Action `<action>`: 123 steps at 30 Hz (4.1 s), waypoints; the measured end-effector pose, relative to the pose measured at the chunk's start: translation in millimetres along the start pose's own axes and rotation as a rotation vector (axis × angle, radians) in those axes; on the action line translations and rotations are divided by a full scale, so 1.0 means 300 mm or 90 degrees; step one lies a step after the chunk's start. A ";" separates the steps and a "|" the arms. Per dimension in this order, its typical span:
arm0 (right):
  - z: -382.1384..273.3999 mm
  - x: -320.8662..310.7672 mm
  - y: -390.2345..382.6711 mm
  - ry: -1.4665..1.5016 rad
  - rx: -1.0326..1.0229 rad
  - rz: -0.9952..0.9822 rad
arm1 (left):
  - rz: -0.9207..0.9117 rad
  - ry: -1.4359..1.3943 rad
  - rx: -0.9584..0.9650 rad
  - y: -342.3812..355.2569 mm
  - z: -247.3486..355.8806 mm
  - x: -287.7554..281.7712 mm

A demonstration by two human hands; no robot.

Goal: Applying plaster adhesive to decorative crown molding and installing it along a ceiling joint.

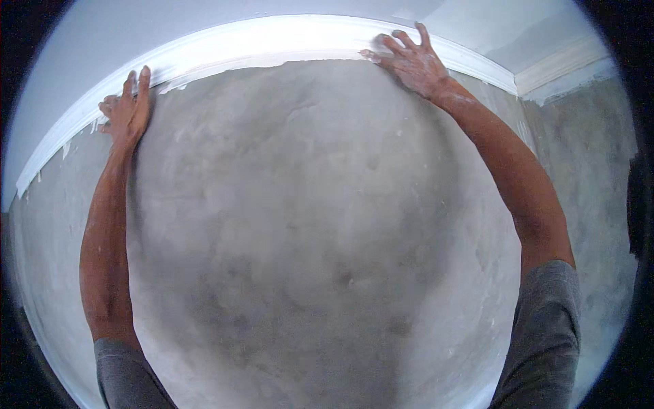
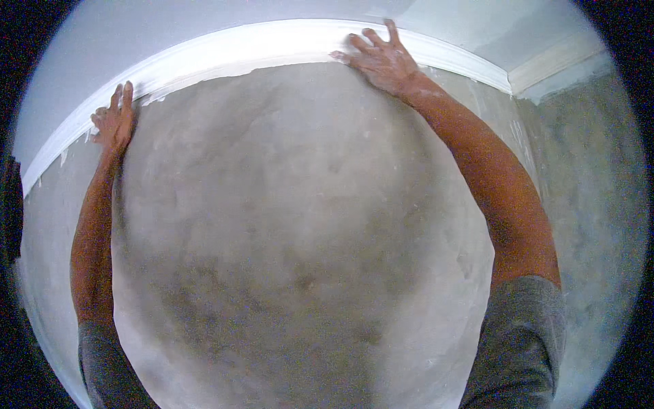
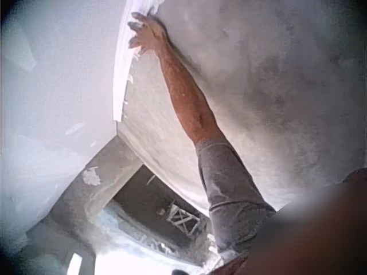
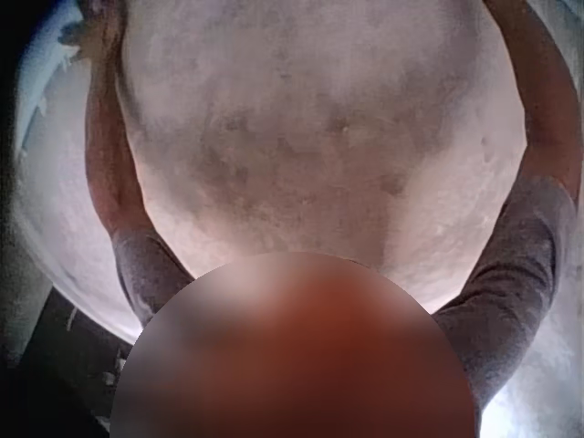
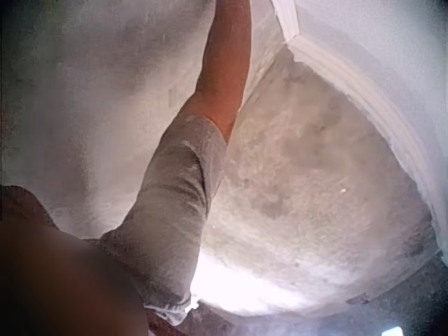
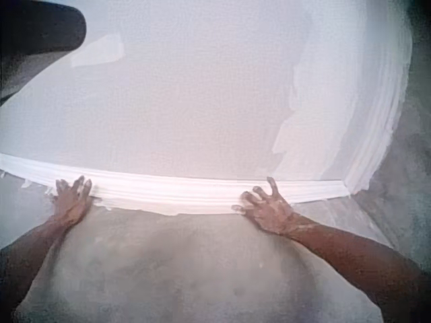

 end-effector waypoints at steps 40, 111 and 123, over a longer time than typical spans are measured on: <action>-0.483 -0.234 0.279 0.636 0.235 0.025 | 0.063 0.025 0.011 -0.019 -0.002 0.011; -0.083 -0.089 0.336 1.011 0.541 0.017 | 0.050 -0.057 0.046 -0.087 0.030 -0.074; -0.582 -0.386 0.448 0.481 0.112 0.335 | 0.070 -0.102 0.075 -0.085 0.011 -0.071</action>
Point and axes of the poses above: each hand's wrist, its own y-axis towards the middle knuckle, its own x-axis out of the palm, z = x × y, the point moved 8 cm from there along y, towards the middle knuckle, and after that the axes turned 15 degrees about y, right-handed, at the moved point
